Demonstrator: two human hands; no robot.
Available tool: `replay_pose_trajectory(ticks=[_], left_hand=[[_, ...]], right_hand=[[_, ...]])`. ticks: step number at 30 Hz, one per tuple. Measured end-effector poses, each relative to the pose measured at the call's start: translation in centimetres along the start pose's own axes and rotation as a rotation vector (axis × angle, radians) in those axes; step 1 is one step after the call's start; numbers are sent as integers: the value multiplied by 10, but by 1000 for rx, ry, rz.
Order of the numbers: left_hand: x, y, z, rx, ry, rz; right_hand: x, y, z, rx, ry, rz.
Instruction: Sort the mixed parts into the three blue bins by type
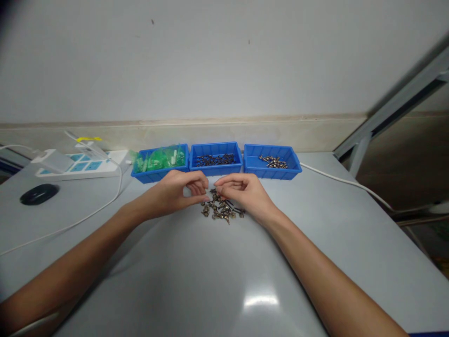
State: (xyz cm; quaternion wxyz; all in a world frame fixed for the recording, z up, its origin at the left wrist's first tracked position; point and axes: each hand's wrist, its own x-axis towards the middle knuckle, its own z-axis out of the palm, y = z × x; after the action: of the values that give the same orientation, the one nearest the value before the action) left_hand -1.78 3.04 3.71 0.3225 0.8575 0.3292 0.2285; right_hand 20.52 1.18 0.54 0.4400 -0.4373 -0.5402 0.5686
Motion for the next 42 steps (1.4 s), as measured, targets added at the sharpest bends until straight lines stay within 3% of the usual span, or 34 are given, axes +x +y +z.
replay_pose_trajectory(ticks=[4, 9, 11, 15, 18, 20, 24, 29, 33, 39, 42], left_hand=[[-2, -1, -5, 210, -150, 5], [-3, -3, -1, 255, -199, -17], [-2, -4, 1, 275, -191, -11], [-1, -9, 5, 348, -153, 13], [0, -12, 8, 400, -105, 14], [0, -13, 9, 414, -81, 11], [-1, -9, 7, 377, -23, 25], [-2, -5, 6, 320, -50, 78], [-2, -4, 6, 344, -114, 54], [0, 2, 14, 453, -159, 27], [2, 4, 20, 528, -141, 12]], right_hand=[[2, -1, 0, 111, 134, -90], [3, -4, -6, 81, 75, -164], [3, -6, -13, -140, 104, -196], [0, -11, -27, -819, 108, -273], [-2, -11, -32, -1000, -2, -266], [-2, -9, -32, -921, -52, -245], [-2, -6, -27, -472, -104, -136], [-3, -10, -19, -141, -152, -44], [-1, -15, -18, -97, 3, -123], [5, -15, -28, -171, 642, -363], [5, -14, -28, -186, 735, -404]])
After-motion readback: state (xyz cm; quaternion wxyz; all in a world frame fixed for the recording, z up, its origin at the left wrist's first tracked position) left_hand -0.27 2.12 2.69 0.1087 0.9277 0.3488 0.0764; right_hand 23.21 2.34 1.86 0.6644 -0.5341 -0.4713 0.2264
